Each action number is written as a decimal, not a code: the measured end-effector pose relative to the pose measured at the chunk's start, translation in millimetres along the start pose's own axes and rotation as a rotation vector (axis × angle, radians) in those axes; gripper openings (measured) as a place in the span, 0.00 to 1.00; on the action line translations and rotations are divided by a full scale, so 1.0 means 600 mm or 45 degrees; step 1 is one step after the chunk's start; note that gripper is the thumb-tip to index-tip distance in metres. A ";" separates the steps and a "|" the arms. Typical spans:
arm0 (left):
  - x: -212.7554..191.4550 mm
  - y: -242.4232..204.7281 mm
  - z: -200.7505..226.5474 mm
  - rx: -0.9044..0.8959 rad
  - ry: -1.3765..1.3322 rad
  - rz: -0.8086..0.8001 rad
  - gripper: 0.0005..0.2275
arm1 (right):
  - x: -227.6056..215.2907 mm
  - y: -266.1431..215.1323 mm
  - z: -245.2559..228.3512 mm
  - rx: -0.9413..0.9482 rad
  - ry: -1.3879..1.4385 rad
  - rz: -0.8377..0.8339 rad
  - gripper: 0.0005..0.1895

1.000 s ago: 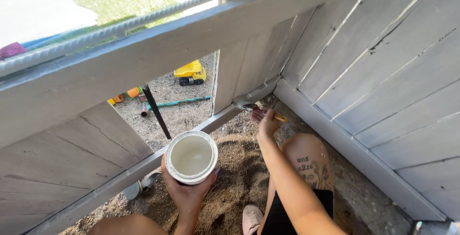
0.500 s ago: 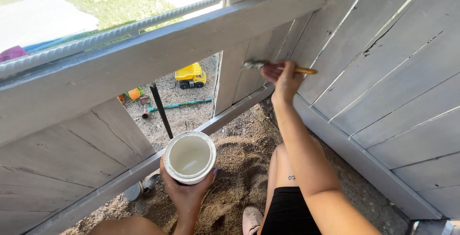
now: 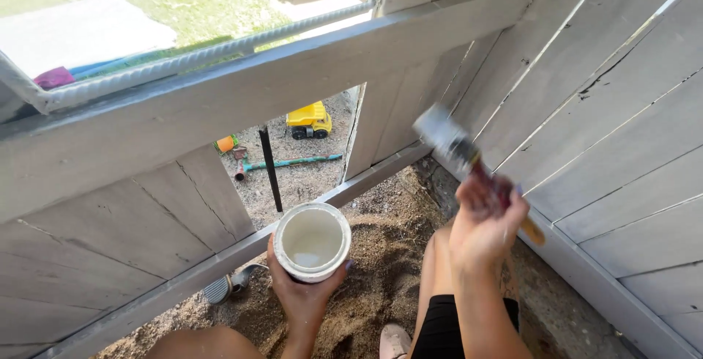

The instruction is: Painting the interior wooden walls and beams of a small structure with white paint using a brush.

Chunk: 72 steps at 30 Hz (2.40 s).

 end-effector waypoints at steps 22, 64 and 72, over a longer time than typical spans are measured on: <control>0.059 -0.057 0.002 0.529 0.233 -0.098 0.57 | 0.069 -0.185 0.068 -0.086 -1.303 -1.108 0.12; 0.049 -0.038 0.032 0.624 0.194 0.070 0.54 | -0.058 -0.094 0.084 0.450 -0.826 -0.167 0.18; 0.070 -0.058 0.028 0.906 0.286 0.093 0.50 | 0.034 -0.146 0.105 0.024 -1.336 -0.966 0.19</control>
Point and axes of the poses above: each hand's wrist, its own y-axis towards the middle knuckle, its own x-axis out of the palm, z = x × y, the point moved 9 cm from there along y, towards the middle knuckle, and after that the axes turned 3 degrees about -x, right-handed, at the moved point
